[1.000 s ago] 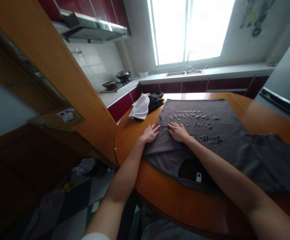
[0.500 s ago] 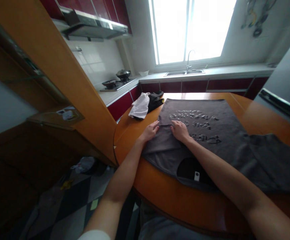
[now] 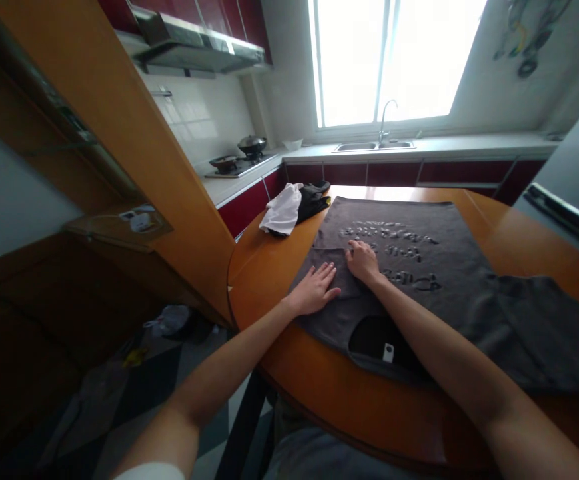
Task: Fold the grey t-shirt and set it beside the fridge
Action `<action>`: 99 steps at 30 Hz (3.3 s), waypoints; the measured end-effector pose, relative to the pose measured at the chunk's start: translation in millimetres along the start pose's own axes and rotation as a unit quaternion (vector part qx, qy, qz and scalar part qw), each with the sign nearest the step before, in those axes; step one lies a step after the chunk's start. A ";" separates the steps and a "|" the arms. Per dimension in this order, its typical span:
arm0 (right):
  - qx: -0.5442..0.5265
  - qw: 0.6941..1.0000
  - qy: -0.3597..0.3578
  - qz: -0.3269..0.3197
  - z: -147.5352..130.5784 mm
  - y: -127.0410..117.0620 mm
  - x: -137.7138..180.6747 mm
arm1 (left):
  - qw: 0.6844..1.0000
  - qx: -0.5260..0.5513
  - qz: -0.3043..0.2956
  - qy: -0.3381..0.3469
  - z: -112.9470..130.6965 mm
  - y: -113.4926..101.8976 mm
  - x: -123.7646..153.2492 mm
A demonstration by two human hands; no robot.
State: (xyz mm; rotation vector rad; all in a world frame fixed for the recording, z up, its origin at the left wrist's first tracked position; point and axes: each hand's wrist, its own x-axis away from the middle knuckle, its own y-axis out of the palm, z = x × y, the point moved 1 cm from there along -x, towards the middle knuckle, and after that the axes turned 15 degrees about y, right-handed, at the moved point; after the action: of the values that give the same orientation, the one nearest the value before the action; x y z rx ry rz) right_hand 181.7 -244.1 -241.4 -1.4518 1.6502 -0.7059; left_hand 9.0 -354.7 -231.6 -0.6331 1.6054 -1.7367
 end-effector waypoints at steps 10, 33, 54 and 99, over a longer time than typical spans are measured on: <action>-0.010 1.000 -0.022 0.001 -0.9 0.4 1.3 | 0.992 0.118 -0.003 0.052 27.7 -10.5 15.6; 0.002 0.981 -0.168 -0.094 -11.6 5.3 6.5 | 0.998 0.003 -0.032 -0.050 -37.0 -15.5 34.3; 0.014 0.980 -0.153 -0.130 -14.0 7.6 9.5 | 0.990 -0.057 0.059 -0.119 -77.3 9.9 -69.9; 0.125 0.899 0.299 0.293 341.0 -204.4 169.0 | 0.993 0.010 0.049 0.107 53.8 -6.3 -98.7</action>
State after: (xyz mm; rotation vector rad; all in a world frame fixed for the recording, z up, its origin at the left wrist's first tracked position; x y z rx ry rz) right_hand 577.4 -412.5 -282.6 -0.5027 2.2115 -1.0169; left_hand 112.3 -315.7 -209.5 -0.3605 1.7301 -1.7934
